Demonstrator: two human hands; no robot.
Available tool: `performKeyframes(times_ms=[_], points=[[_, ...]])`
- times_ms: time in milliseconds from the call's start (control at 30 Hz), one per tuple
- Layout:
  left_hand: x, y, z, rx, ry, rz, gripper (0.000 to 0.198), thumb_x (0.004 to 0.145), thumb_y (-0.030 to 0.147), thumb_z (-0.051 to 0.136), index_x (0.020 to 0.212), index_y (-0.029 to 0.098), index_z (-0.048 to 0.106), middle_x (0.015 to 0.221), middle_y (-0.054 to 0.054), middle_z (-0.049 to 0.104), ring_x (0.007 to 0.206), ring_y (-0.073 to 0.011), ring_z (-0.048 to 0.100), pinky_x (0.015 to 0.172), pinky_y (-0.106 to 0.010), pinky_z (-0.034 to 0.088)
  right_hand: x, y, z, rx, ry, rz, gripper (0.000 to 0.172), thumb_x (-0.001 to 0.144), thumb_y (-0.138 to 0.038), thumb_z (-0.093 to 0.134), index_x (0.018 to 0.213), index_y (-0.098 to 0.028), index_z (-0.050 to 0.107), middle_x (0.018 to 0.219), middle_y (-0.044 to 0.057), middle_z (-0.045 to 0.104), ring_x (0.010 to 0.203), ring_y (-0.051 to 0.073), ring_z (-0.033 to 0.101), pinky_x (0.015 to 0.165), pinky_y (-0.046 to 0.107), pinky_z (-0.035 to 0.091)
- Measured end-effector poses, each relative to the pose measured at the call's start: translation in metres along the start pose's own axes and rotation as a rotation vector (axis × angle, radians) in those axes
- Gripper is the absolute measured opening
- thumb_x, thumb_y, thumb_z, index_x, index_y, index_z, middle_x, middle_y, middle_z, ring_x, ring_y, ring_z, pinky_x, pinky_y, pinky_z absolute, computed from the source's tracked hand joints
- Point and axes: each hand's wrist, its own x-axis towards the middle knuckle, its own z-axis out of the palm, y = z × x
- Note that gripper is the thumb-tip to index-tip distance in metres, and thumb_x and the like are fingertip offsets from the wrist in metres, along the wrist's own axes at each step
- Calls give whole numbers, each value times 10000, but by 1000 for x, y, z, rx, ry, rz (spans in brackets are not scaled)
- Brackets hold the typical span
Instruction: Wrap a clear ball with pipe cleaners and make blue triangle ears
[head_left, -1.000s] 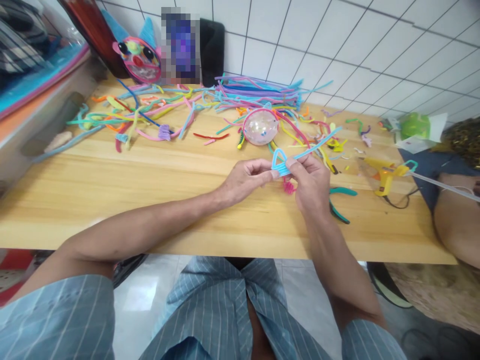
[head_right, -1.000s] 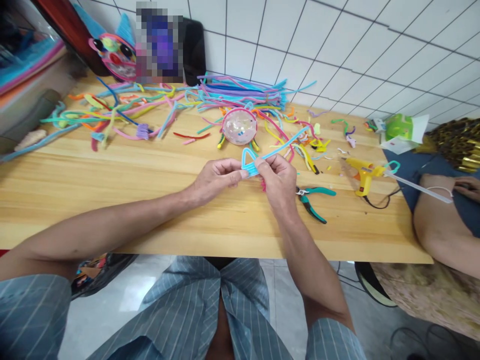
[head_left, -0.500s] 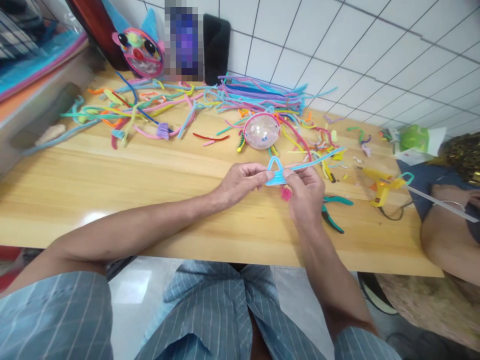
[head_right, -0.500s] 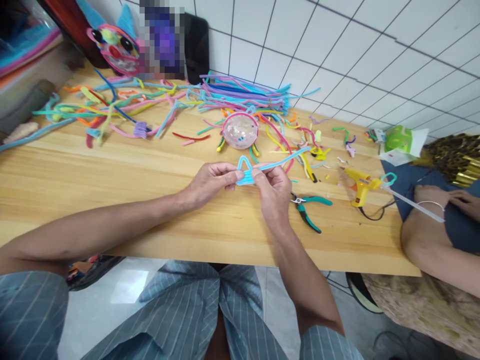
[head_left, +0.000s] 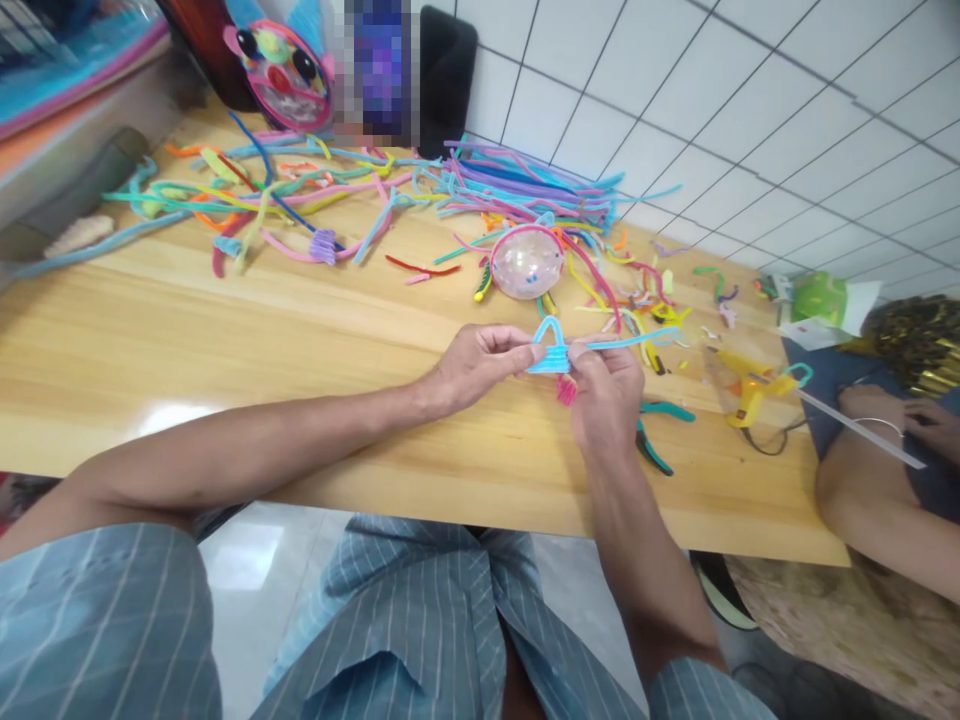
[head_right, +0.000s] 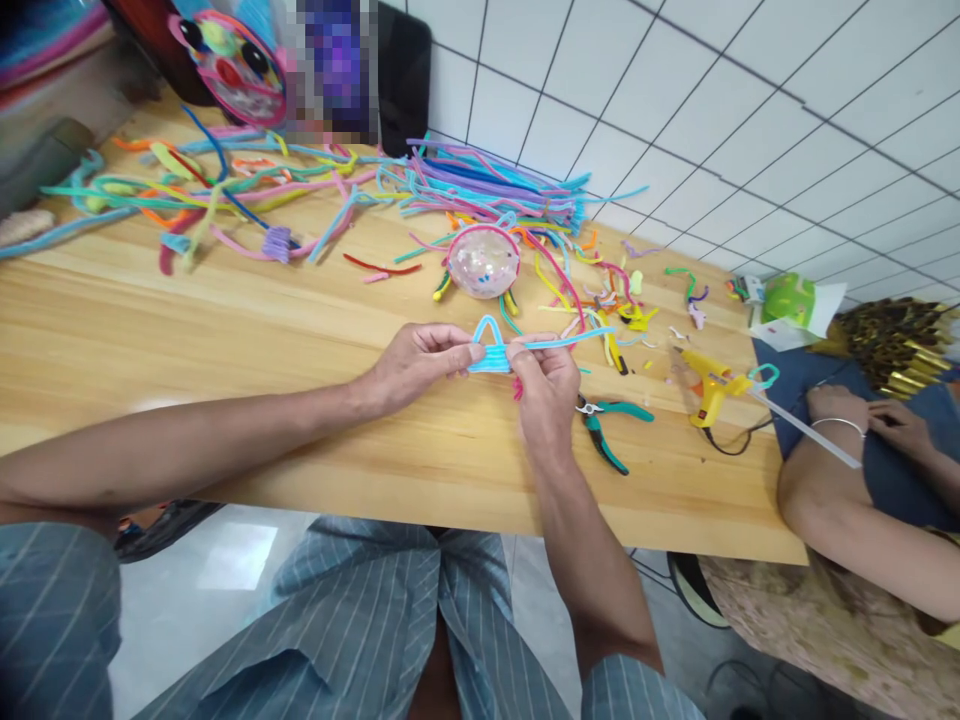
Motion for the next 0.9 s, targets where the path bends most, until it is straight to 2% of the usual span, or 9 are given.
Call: performKeyframes(times_ms=[133,300,433,533,733,900], points=[[0,-3,0,9,27,30,397,760,534,882,766,151,778,706,11,685,661,-94,529,685,-246,456,0,2,-2,6,-22,23,221,799,-406,812,872,-251,673,763,-41,635,694,143,571,670,296,490],[-1,-4,-1,84,38,27,399,781,542,853,740,152,778,694,6,684,665,-103,532,669,-245,438,2,3,-2,-72,-50,1,252,800,-429,854,837,-245,686,717,-49,618,674,138,552,681,298,489],[1,-2,-3,66,-6,37,475,769,624,864,743,157,778,702,-2,694,686,-113,565,699,-248,472,5,7,-3,-74,-14,42,306,775,-472,889,843,-236,706,724,-37,662,670,147,584,678,306,490],[3,-3,-4,60,-23,54,469,769,618,868,778,156,790,714,-7,709,682,-115,580,702,-250,481,7,9,-5,-67,-45,69,321,784,-495,887,867,-232,721,716,-31,666,666,156,605,681,316,499],[3,-5,-6,98,31,70,415,806,555,828,698,161,752,681,5,689,656,-103,550,695,-250,465,7,3,-4,11,-44,68,298,758,-450,902,849,-238,713,719,-37,683,670,154,615,688,316,519],[4,-6,-4,80,83,48,454,754,608,891,761,162,803,731,-3,722,669,-108,541,680,-260,442,7,2,-3,35,-16,73,326,725,-466,916,813,-233,705,717,-41,695,645,144,619,652,305,527]])
